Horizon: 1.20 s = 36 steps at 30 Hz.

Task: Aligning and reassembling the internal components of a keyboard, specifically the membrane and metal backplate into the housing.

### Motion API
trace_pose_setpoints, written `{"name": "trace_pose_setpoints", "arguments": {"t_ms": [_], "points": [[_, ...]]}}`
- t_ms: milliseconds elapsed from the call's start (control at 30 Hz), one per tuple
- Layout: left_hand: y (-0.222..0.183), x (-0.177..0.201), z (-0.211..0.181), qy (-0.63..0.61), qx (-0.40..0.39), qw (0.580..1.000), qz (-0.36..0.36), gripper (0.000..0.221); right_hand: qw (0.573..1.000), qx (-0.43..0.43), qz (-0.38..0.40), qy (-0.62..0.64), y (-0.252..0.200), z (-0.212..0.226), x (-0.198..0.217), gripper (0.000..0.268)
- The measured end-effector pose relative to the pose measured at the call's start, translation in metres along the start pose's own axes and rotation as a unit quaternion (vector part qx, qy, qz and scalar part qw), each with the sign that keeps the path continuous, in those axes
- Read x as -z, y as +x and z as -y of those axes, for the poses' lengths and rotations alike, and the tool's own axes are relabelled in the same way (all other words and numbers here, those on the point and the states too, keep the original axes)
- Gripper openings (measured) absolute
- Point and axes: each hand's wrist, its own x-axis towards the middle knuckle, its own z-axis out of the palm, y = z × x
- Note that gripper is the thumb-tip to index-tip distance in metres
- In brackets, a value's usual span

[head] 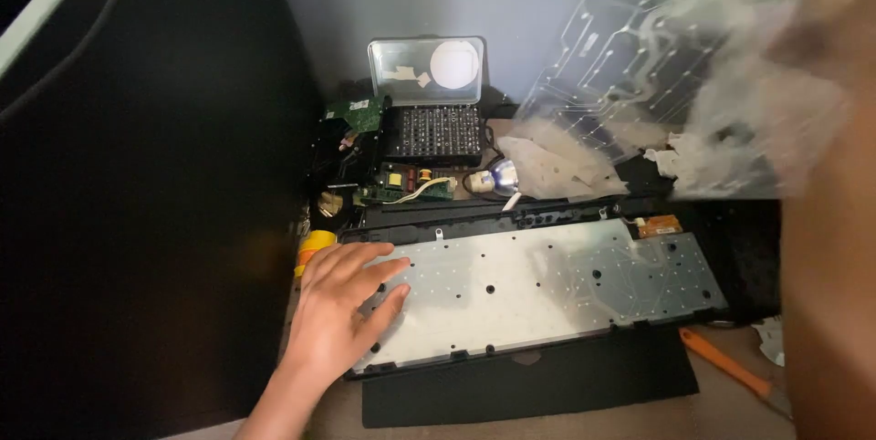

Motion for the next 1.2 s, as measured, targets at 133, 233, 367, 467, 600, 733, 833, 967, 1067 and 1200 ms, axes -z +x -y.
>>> {"name": "trace_pose_setpoints", "arguments": {"t_ms": [133, 233, 367, 467, 600, 733, 833, 967, 1067, 1200], "points": [[0.000, 0.000, -0.002, -0.019, 0.006, 1.000, 0.000, 0.025, 0.760, 0.051, -0.001, -0.648, 0.045, -0.053, -0.080, 0.072], [-0.003, -0.003, -0.002, -0.097, 0.041, 0.994, -0.004, 0.027, 0.586, 0.066, 0.002, -0.808, 0.013, -0.141, -0.121, 0.081], [-0.009, -0.001, 0.003, -0.323, 0.379, 0.864, 0.077, 0.031, 0.379, 0.089, 0.021, -0.921, 0.110, -0.353, -0.206, 0.030], [-0.008, -0.001, 0.015, -0.611, 0.329, 0.712, 0.108, 0.105, 0.213, 0.117, 0.042, -0.969, 0.203, -0.431, -0.246, 0.020], [-0.002, 0.005, 0.009, -0.629, 0.349, 0.687, 0.104, 0.116, 0.219, 0.049, 0.049, -0.973, 0.186, -0.470, -0.241, 0.009], [-0.009, -0.004, 0.014, -0.596, 0.340, 0.720, 0.107, 0.090, 0.250, -0.024, -0.005, -0.968, 0.170, -0.489, -0.233, 0.006], [-0.005, -0.003, 0.008, -0.542, 0.334, 0.763, 0.112, 0.063, 0.263, -0.038, -0.023, -0.964, 0.169, -0.489, -0.229, 0.007], [-0.003, 0.001, 0.003, -0.539, 0.373, 0.744, 0.126, 0.053, 0.264, -0.039, -0.076, -0.961, 0.167, -0.487, -0.225, 0.012], [-0.002, 0.002, 0.002, -0.534, 0.362, 0.754, 0.122, 0.051, 0.312, -0.083, -0.128, -0.938, 0.153, -0.479, -0.216, 0.007], [0.002, 0.007, -0.002, -0.474, 0.368, 0.788, 0.138, 0.080, 0.345, -0.115, -0.419, -0.832, 0.090, -0.464, -0.201, 0.024]]}}
